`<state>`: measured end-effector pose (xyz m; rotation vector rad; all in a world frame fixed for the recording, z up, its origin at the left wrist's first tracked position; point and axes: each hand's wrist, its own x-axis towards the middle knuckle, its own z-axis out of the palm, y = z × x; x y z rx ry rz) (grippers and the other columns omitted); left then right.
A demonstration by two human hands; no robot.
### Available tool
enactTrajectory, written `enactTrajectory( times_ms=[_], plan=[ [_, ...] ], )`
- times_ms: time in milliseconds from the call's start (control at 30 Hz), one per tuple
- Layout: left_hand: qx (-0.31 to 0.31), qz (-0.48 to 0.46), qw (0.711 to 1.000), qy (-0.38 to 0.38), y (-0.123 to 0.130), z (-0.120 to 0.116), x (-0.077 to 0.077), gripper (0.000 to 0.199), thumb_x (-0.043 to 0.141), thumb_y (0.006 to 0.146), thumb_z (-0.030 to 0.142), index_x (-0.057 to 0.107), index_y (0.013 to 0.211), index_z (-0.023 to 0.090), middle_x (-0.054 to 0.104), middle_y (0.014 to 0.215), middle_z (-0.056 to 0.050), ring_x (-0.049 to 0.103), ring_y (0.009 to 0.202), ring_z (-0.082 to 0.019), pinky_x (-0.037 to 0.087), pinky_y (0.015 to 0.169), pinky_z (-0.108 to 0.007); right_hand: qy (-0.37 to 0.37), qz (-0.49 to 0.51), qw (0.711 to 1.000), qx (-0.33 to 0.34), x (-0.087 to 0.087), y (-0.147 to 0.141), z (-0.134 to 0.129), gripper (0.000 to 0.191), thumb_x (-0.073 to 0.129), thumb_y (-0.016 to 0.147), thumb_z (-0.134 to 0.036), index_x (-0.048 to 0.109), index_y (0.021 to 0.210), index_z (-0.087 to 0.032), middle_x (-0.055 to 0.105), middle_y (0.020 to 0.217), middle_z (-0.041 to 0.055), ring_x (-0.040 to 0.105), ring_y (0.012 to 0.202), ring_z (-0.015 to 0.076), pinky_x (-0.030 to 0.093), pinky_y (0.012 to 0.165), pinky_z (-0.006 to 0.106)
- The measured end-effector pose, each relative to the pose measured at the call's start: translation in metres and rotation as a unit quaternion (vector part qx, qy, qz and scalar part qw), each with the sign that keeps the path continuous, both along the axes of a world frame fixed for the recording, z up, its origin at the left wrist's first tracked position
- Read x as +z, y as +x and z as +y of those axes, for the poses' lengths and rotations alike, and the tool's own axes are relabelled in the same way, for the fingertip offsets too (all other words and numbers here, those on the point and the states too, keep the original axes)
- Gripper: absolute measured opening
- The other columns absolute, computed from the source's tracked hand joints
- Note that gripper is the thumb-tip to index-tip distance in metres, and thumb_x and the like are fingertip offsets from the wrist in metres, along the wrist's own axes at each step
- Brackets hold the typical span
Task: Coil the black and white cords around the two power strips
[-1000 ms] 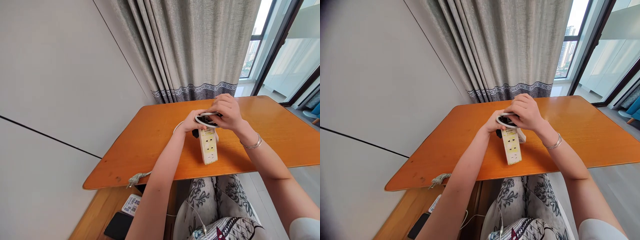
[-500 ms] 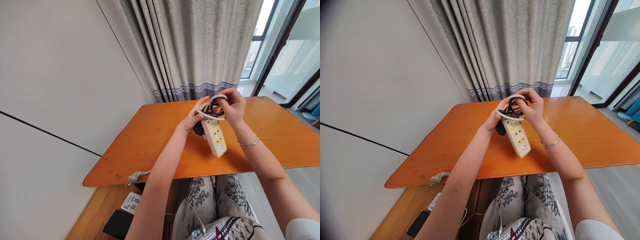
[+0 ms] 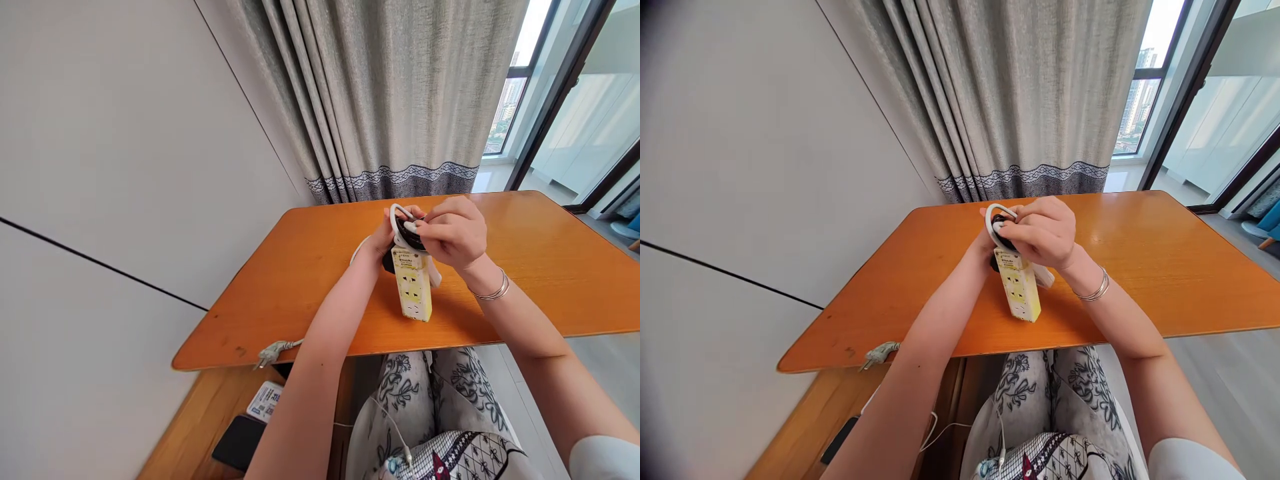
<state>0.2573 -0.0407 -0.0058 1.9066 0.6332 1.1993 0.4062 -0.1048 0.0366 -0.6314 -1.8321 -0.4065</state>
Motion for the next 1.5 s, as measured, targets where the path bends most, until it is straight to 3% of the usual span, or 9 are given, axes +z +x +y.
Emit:
enactTrajectory(
  times_ms=[133,367,500,600,733,833,933,1100,1500],
  plan=[
    [-0.081,-0.038,0.984,-0.156,-0.021,0.006,0.000,0.099,0.019,0.073,0.100,0.069,0.101,0.019,0.079,0.099,-0.014,0.073,0.107,-0.032,0.060,0.091,-0.048,0.025,0.163,0.986,-0.016,0.014,0.010,0.013,0.026,0.047,0.101,-0.040,0.069,0.104,-0.025,0.066,0.090,0.0061,0.066,0.079,0.0202,0.055,0.070,0.041],
    [0.117,0.262,0.953,-0.099,-0.093,0.000,-0.036,0.086,0.079,0.066,0.059,0.053,0.135,0.014,0.050,0.154,-0.023,0.047,0.145,-0.035,0.035,0.120,-0.048,0.060,0.226,0.972,-0.006,0.046,0.056,0.032,0.016,0.059,0.095,-0.040,0.062,0.096,-0.024,0.061,0.089,0.0026,0.065,0.083,0.0197,0.053,0.072,0.040],
    [0.216,0.493,0.835,-0.116,-0.114,-0.012,-0.047,0.060,0.079,0.067,0.041,0.064,0.117,0.013,0.060,0.138,-0.025,0.055,0.133,-0.041,0.044,0.109,-0.048,0.074,0.274,0.958,-0.035,0.059,0.078,0.033,0.009,0.064,0.091,-0.030,0.058,0.091,-0.024,0.058,0.084,0.0044,0.060,0.073,0.0184,0.050,0.065,0.037],
    [0.241,0.518,0.809,-0.139,-0.121,-0.012,-0.043,0.015,0.072,0.074,0.030,0.065,0.082,0.020,0.073,0.102,-0.014,0.068,0.105,-0.033,0.051,0.092,-0.042,0.053,0.290,0.955,-0.027,0.061,0.088,0.035,0.008,0.064,0.090,-0.027,0.057,0.093,-0.026,0.061,0.089,0.0072,0.058,0.071,0.0187,0.048,0.063,0.037],
    [0.274,0.464,0.830,-0.142,-0.116,0.002,-0.024,0.003,0.060,0.087,0.022,0.059,0.086,0.020,0.071,0.080,-0.007,0.070,0.081,-0.023,0.053,0.079,-0.035,0.000,0.226,0.972,0.069,0.056,0.078,0.029,0.010,0.065,0.090,-0.034,0.061,0.097,-0.026,0.062,0.089,0.0046,0.061,0.072,0.0182,0.051,0.065,0.037],
    [0.322,0.259,0.906,-0.094,-0.094,0.010,0.002,0.005,0.054,0.095,0.024,0.057,0.097,0.019,0.071,0.084,-0.006,0.069,0.072,-0.016,0.055,0.074,-0.031,-0.053,0.151,0.983,0.093,0.051,0.054,0.019,0.013,0.063,0.093,-0.038,0.064,0.096,-0.025,0.063,0.088,0.0034,0.065,0.081,0.0198,0.055,0.072,0.038],
    [0.203,-0.011,0.979,-0.033,-0.061,0.004,0.034,0.022,0.070,0.089,0.039,0.060,0.093,0.020,0.070,0.082,-0.002,0.066,0.064,-0.012,0.054,0.063,-0.026,-0.100,0.076,0.990,0.058,0.050,0.028,0.011,0.016,0.057,0.098,-0.036,0.067,0.097,-0.024,0.068,0.096,0.0058,0.067,0.095,0.0221,0.055,0.084,0.041],
    [0.057,-0.100,0.993,0.024,-0.033,-0.035,0.072,0.045,0.081,0.075,0.060,0.068,0.090,0.020,0.069,0.076,-0.001,0.066,0.063,-0.012,0.052,0.056,-0.024,-0.207,-0.022,0.977,0.048,0.052,0.010,0.007,0.024,0.050,0.100,-0.033,0.070,0.106,-0.021,0.073,0.098,0.0050,0.067,0.091,0.0205,0.052,0.082,0.034],
    [0.006,0.009,0.999,0.034,-0.062,-0.026,0.008,0.108,0.084,0.058,0.074,0.044,0.148,0.030,0.048,0.156,-0.017,0.047,0.145,-0.037,0.043,0.117,-0.052,-0.152,0.214,0.965,0.020,0.026,0.024,0.068,0.030,0.050,0.102,-0.046,0.065,0.093,-0.021,0.060,0.083,0.0022,0.060,0.081,0.0177,0.051,0.077,0.033]
  ],
)
